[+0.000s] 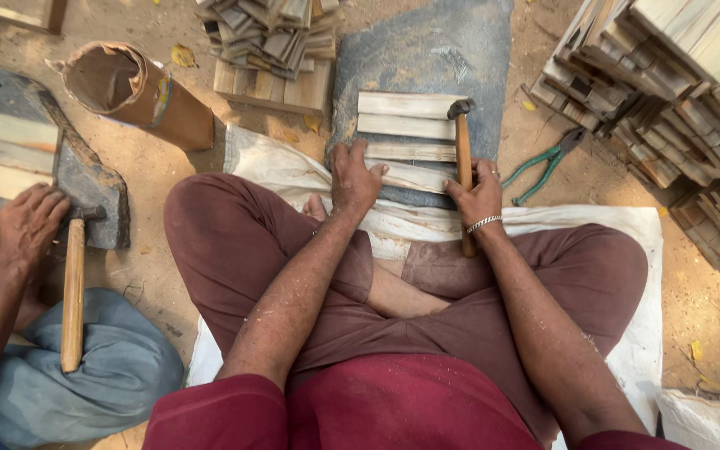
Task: The person sits on the ground and uses a hammer to drive nails into small wooden slats, assembling them into rectangular frames. They repeatedly pick up slats, align them, hammer nails, and stack the finished frames.
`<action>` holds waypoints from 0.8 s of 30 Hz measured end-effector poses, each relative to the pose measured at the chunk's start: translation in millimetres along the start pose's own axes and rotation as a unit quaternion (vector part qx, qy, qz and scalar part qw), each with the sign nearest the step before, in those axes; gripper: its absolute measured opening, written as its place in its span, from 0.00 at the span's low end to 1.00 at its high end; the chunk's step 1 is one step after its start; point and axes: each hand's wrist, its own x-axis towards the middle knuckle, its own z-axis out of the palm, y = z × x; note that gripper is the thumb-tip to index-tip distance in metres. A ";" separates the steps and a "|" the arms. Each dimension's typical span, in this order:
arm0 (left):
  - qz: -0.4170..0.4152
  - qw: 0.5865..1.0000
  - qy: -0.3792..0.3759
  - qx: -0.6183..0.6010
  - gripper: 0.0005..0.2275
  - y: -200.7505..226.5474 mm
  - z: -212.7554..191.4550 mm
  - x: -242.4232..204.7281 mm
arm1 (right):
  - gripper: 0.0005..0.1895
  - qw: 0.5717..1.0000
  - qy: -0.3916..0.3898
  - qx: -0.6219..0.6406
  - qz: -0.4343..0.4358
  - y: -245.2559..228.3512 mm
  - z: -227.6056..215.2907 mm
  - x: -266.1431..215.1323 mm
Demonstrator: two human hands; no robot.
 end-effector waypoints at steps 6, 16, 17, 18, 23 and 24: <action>0.008 1.000 -0.001 0.019 0.26 2.0 -3.1 5.7 | 0.24 0.999 0.013 -0.033 0.001 7.4 2.5 4.6; 0.201 0.970 0.049 0.127 0.17 15.0 -9.5 39.8 | 0.18 0.996 0.077 0.041 -0.030 -1.1 -12.7 -1.7; 0.216 0.968 0.019 0.128 0.17 18.1 -9.7 52.1 | 0.17 0.993 0.068 0.098 -0.021 -3.5 -17.3 -4.3; 0.231 0.964 -0.011 0.128 0.18 20.5 -9.1 60.3 | 0.15 0.986 0.058 0.155 -0.011 -6.6 -21.6 -7.0; 0.179 0.970 -0.071 0.150 0.17 36.1 -5.4 89.1 | 0.14 0.969 0.024 0.239 0.050 -24.9 -34.1 -11.5; 0.175 0.970 -0.066 0.155 0.17 38.1 -4.5 90.1 | 0.14 0.971 0.026 0.233 0.055 -26.9 -35.9 -13.2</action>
